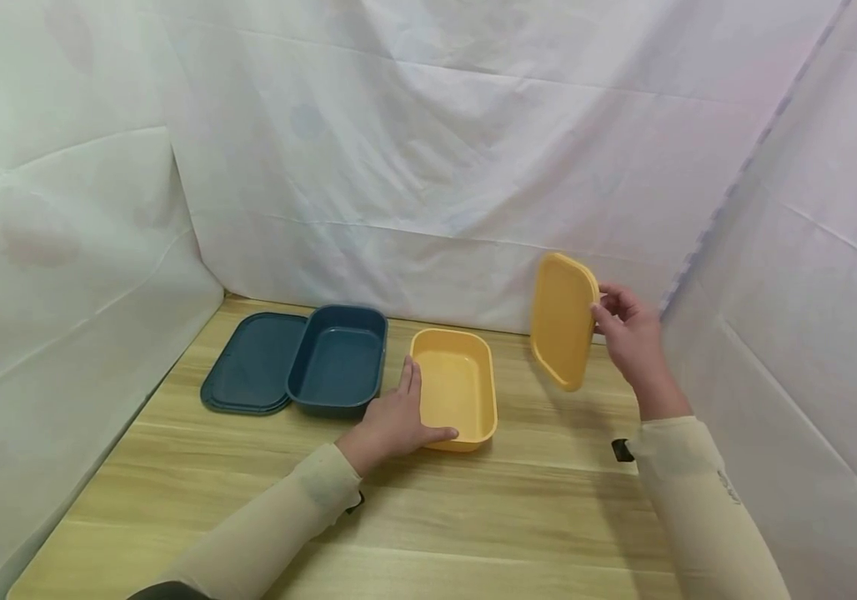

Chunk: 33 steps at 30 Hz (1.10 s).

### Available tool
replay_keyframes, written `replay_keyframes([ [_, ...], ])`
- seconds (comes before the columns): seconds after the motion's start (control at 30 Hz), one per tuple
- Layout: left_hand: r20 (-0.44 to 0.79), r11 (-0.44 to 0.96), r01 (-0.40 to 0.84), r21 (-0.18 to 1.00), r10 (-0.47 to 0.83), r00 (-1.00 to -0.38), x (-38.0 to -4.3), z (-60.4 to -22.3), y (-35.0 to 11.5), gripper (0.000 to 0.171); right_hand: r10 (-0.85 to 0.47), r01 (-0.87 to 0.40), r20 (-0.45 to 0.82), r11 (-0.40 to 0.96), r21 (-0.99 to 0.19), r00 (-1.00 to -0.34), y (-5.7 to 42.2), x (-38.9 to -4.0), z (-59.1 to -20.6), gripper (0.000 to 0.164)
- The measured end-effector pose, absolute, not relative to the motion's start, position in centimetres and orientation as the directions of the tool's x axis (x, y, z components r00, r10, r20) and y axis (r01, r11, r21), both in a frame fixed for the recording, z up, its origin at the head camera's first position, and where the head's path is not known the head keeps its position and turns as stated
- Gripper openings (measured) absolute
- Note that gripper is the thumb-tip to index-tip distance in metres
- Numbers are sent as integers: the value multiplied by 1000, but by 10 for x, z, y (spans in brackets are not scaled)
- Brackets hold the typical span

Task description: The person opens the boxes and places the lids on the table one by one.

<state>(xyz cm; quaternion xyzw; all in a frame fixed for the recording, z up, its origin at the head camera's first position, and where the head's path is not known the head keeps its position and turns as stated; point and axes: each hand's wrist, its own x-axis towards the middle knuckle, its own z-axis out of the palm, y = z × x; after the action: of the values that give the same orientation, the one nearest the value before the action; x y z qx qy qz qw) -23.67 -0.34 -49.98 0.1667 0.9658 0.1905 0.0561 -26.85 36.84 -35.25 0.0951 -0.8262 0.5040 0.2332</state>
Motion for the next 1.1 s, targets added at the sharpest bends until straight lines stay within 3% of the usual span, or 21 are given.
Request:
replay_keyframes([
  [0.3,-52,873,299,386,344,-938,-235,-498,-4,146,-7,-440,576,654,-616,-817,372,-271,-363,29],
  [1.1,-33,874,308,377,345,-938,-233,-497,-3,144,-82,-463,641,760,-455,-763,374,-265,-369,26],
])
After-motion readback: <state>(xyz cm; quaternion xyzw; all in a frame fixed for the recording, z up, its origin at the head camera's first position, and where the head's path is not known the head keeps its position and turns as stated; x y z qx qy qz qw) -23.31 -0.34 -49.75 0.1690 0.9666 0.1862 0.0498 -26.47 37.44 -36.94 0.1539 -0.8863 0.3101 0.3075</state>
